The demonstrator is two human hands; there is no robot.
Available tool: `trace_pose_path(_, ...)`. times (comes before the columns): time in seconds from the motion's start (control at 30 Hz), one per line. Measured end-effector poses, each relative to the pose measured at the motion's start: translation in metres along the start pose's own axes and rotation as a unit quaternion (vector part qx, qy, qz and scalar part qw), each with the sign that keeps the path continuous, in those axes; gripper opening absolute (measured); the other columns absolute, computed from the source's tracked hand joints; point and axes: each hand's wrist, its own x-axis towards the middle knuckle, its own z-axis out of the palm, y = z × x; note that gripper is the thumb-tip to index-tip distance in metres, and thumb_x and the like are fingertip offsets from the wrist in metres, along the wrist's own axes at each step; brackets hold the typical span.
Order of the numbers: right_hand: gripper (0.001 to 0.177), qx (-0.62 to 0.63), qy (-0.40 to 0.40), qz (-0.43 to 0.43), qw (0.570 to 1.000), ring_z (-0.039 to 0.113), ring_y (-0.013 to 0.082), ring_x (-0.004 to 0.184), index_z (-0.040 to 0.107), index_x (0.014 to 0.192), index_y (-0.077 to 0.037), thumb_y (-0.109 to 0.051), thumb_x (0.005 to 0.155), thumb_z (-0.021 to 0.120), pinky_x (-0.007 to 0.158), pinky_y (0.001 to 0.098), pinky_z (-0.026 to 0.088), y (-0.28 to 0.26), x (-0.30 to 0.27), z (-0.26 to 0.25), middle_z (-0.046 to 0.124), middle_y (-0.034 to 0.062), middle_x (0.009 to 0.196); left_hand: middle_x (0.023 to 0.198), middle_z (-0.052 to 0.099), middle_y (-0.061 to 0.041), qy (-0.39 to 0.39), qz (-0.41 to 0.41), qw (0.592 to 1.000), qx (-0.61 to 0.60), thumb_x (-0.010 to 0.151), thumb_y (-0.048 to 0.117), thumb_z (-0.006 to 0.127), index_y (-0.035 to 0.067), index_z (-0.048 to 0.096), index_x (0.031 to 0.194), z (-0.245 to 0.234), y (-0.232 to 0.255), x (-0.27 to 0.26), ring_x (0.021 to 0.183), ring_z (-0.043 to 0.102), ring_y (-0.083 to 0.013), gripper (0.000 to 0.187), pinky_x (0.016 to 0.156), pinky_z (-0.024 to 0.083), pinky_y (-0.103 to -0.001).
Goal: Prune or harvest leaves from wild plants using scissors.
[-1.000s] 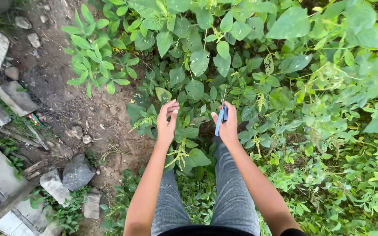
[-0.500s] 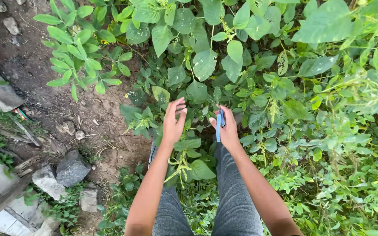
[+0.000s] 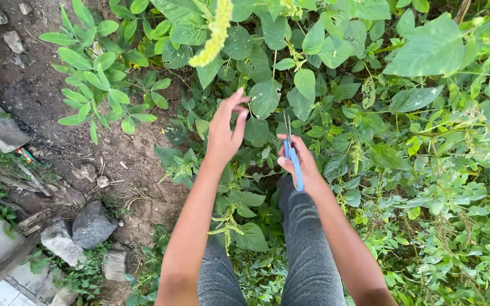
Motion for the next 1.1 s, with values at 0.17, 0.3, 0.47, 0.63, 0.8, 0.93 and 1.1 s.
trace_pose_path(0.17, 0.054, 0.031, -0.032, 0.028, 0.999, 0.054, 0.0094, 0.093, 0.05, 0.146, -0.012, -0.018, 0.095, 0.068, 0.079, 0.0242, 0.049, -0.03, 0.008, -0.007, 0.056, -0.0009, 0.105, 0.124, 0.067, -0.013, -0.04, 0.023, 0.999, 0.012, 0.095, -0.008, 0.065, 0.012, 0.05, 0.148, -0.005, 0.001, 0.029, 0.1, 0.071, -0.0224, 0.058, 0.096, 0.056, -0.035)
trace_pose_path(0.3, 0.056, 0.061, -0.048, 0.057, 0.995, 0.055, 0.0101, 0.091, 0.051, 0.146, -0.012, -0.02, 0.094, 0.07, 0.076, 0.0251, 0.049, -0.041, 0.003, -0.009, 0.055, 0.0002, 0.105, 0.12, 0.068, -0.011, -0.049, 0.015, 0.998, 0.032, 0.09, -0.009, 0.071, 0.01, 0.061, 0.136, -0.001, 0.011, 0.033, 0.097, 0.071, -0.0214, 0.051, 0.093, 0.057, -0.034)
trace_pose_path(0.47, 0.056, 0.018, -0.059, 0.026, 0.998, 0.056, 0.0107, 0.095, 0.053, 0.146, -0.011, -0.021, 0.094, 0.071, 0.082, 0.0257, 0.05, -0.038, 0.003, -0.012, 0.057, 0.0008, 0.107, 0.121, 0.068, -0.012, -0.03, 0.015, 0.999, 0.01, 0.087, -0.01, 0.07, 0.008, 0.064, 0.129, 0.007, 0.014, 0.033, 0.099, 0.069, -0.0221, 0.046, 0.094, 0.055, -0.035)
trace_pose_path(0.63, 0.058, 0.017, -0.064, 0.05, 0.997, 0.056, 0.011, 0.095, 0.052, 0.146, -0.012, -0.02, 0.092, 0.071, 0.084, 0.0276, 0.051, -0.034, 0.003, -0.008, 0.057, 0.0004, 0.105, 0.121, 0.067, -0.011, 0.002, 0.027, 1.0, -0.003, 0.097, -0.01, 0.065, 0.006, 0.067, 0.128, 0.011, 0.015, 0.026, 0.11, 0.067, -0.0252, 0.035, 0.098, 0.054, -0.034)
trace_pose_path(0.8, 0.057, 0.001, -0.053, 0.015, 0.998, 0.057, 0.0121, 0.096, 0.052, 0.146, -0.01, -0.015, 0.092, 0.07, 0.088, 0.0283, 0.05, -0.014, 0.0, 0.002, 0.057, 0.0017, 0.105, 0.122, 0.065, -0.012, -0.013, -0.004, 1.0, -0.007, 0.104, -0.004, 0.056, 0.004, 0.067, 0.129, 0.005, 0.025, 0.013, 0.111, 0.066, -0.0236, 0.029, 0.099, 0.051, -0.032)
trace_pose_path(0.93, 0.055, 0.001, -0.057, 0.017, 0.998, 0.058, 0.0114, 0.096, 0.052, 0.145, -0.01, -0.016, 0.093, 0.07, 0.088, 0.028, 0.051, -0.007, -0.001, 0.011, 0.058, 0.0013, 0.105, 0.123, 0.064, -0.011, 0.001, -0.081, 0.994, -0.079, 0.104, -0.001, 0.054, 0.002, 0.066, 0.129, 0.01, 0.017, -0.004, 0.108, 0.067, -0.0182, 0.028, 0.098, 0.052, -0.03)
trace_pose_path(1.1, 0.058, 0.007, -0.058, 0.001, 0.998, 0.058, 0.0119, 0.096, 0.051, 0.146, -0.009, -0.016, 0.092, 0.071, 0.089, 0.0284, 0.051, -0.009, -0.002, 0.022, 0.057, 0.0017, 0.105, 0.128, 0.061, -0.012, 0.028, -0.111, 0.975, -0.19, 0.108, 0.001, 0.053, -0.002, 0.064, 0.129, 0.01, 0.026, -0.018, 0.116, 0.064, -0.0195, 0.024, 0.106, 0.052, -0.033)
